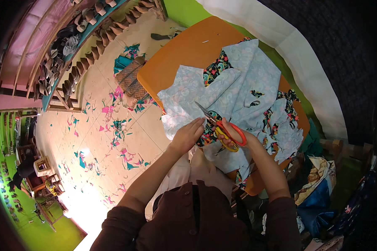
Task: Cutting pattern pieces from floral printed fabric using scissors.
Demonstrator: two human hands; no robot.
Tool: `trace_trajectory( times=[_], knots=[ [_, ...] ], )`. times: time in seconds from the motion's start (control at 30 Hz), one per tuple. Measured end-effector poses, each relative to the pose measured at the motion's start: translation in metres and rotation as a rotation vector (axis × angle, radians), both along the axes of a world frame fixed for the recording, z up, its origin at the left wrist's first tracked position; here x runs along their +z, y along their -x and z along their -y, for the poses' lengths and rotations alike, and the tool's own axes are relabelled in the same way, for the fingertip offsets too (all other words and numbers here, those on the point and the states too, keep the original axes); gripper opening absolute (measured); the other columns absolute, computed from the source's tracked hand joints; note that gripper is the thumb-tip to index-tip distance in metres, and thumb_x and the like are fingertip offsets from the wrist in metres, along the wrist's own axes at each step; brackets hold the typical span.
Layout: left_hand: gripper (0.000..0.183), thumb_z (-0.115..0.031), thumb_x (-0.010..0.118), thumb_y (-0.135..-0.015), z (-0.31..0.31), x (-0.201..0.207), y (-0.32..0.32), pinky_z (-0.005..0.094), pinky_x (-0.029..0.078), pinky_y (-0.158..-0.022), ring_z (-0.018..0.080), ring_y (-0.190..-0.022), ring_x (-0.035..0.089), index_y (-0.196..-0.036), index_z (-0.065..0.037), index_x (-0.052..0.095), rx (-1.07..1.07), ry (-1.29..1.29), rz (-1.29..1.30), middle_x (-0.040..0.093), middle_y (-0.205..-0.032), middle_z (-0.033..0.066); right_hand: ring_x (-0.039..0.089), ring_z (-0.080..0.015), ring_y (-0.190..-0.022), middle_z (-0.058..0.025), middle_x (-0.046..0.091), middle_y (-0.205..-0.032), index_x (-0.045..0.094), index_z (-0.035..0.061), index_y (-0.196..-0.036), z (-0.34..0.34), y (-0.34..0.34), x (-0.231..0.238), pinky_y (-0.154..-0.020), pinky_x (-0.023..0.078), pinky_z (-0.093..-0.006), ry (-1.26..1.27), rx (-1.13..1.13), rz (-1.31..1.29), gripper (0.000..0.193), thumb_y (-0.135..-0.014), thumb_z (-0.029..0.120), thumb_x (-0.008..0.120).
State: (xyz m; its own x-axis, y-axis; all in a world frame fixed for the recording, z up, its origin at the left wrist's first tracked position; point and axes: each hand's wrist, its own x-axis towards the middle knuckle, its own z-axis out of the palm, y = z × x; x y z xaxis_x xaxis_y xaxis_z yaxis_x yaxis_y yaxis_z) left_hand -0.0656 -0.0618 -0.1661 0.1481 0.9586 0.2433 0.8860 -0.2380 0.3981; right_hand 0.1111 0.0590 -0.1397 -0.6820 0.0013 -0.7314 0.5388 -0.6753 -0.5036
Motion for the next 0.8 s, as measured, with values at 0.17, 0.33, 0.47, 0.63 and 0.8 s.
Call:
trace_trajectory(
  times=[0.17, 0.33, 0.47, 0.63, 0.8],
  knots=[
    [0.016, -0.01, 0.048, -0.072, 0.001, 0.004, -0.001, 0.0311, 0.045, -0.079, 0.0281, -0.107, 0.047, -0.087, -0.002, 0.045, -0.037, 0.011, 0.031, 0.046, -0.117, 0.0132, 0.027, -0.0023, -0.038, 0.0029, 0.035, -0.06, 0.043, 0.0125, -0.106, 0.0, -0.001, -0.005, -0.032, 0.024, -0.0162, 0.011, 0.0, -0.053, 0.066, -0.077, 0.067, 0.018],
    [0.018, -0.009, 0.048, -0.072, 0.006, -0.001, 0.001, 0.0315, 0.045, -0.079, 0.0287, -0.108, 0.046, -0.089, -0.002, 0.045, -0.057, 0.009, 0.03, 0.044, -0.118, 0.0136, 0.027, -0.0007, -0.038, 0.005, 0.033, -0.054, 0.039, 0.0119, -0.069, -0.003, 0.001, 0.006, -0.032, 0.021, -0.0147, -0.035, 0.026, 0.008, 0.061, -0.075, 0.07, 0.021],
    [0.02, -0.009, 0.049, -0.072, 0.006, -0.005, 0.001, 0.0316, 0.045, -0.079, 0.0292, -0.108, 0.046, -0.09, -0.002, 0.045, -0.056, -0.025, 0.057, 0.044, -0.118, 0.0138, 0.026, -0.0008, -0.038, 0.005, 0.033, -0.054, 0.039, 0.0117, -0.068, -0.003, 0.0, 0.003, -0.031, 0.021, -0.015, -0.07, 0.05, -0.013, 0.062, -0.074, 0.07, 0.021],
    [0.02, -0.009, 0.048, -0.073, 0.005, 0.007, 0.0, 0.0315, 0.046, -0.079, 0.0286, -0.107, 0.047, -0.092, -0.001, 0.047, -0.057, 0.093, 0.146, 0.046, -0.116, 0.014, 0.026, -0.0012, -0.038, 0.0061, 0.031, -0.053, 0.037, 0.0128, -0.068, 0.004, 0.007, 0.0, -0.033, 0.023, -0.0153, -0.012, -0.057, -0.067, 0.059, -0.075, 0.07, 0.023],
    [0.02, -0.009, 0.047, -0.075, 0.004, 0.007, 0.002, 0.0326, 0.046, -0.078, 0.029, -0.107, 0.047, -0.093, 0.0, 0.048, -0.038, 0.132, 0.221, 0.047, -0.115, 0.0145, 0.027, -0.0013, -0.039, 0.0066, 0.03, -0.054, 0.036, 0.014, -0.071, 0.006, 0.01, -0.013, -0.034, 0.024, -0.0158, -0.003, -0.024, -0.079, 0.058, -0.074, 0.071, 0.024]
  ],
)
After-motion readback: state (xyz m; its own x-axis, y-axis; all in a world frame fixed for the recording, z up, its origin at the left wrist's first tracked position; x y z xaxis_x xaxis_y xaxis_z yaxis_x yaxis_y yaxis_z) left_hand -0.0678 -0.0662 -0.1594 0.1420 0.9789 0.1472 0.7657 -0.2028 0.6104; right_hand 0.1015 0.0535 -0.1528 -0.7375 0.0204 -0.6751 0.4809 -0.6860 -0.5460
